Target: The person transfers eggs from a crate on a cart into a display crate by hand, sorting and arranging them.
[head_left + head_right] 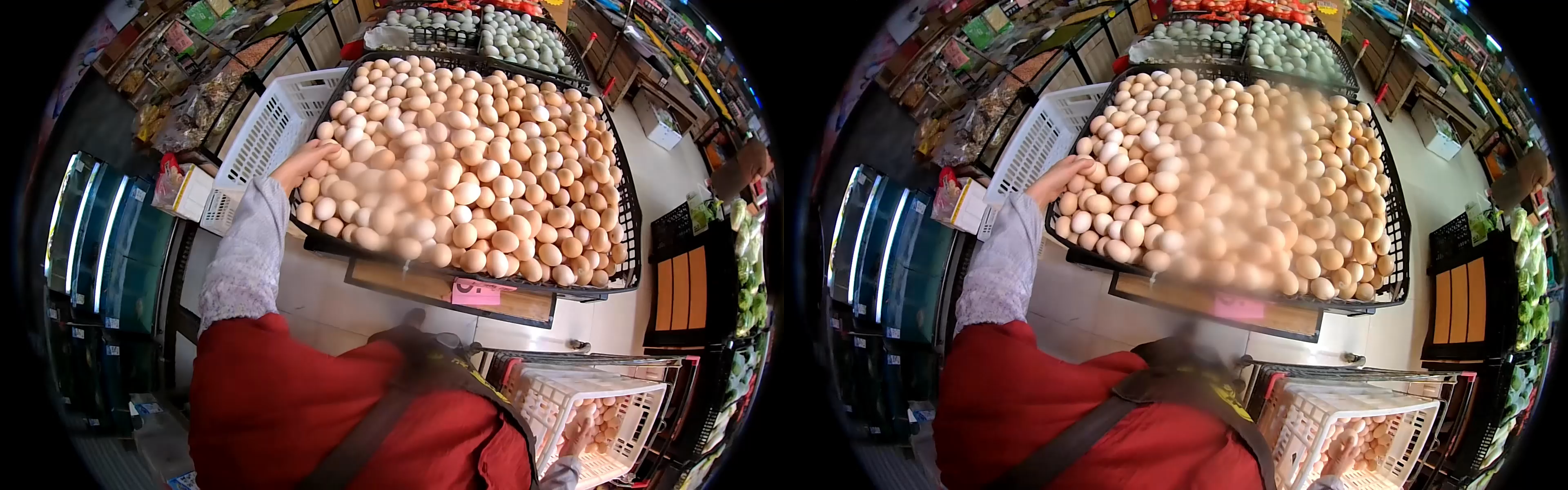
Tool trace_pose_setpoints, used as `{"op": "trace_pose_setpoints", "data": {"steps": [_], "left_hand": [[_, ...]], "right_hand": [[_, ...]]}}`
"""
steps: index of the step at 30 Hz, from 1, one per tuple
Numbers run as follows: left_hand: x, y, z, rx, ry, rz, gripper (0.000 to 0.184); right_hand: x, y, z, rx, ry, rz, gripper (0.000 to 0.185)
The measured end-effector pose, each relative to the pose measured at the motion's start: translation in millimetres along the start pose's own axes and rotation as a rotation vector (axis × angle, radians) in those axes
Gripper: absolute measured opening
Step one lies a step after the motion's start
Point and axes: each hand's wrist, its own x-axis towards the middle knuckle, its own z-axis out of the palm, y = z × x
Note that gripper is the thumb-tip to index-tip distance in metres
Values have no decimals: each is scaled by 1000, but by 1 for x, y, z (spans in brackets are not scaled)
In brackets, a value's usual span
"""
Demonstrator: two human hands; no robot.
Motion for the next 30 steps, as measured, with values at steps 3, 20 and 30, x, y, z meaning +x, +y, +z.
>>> {"op": "trace_pose_setpoints", "data": {"steps": [3, 20, 30], "left_hand": [[10, -13, -8, 2, -3, 48, 46], [-19, -33, 13, 982, 373, 489, 65], [-25, -42, 6, 743, 398, 606, 57]], "right_hand": [[-66, -72, 4, 79, 5, -14, 57], [-137, -272, 279, -41, -781, -396, 47], [-221, -246, 661, -714, -1294, -798, 59]]}}
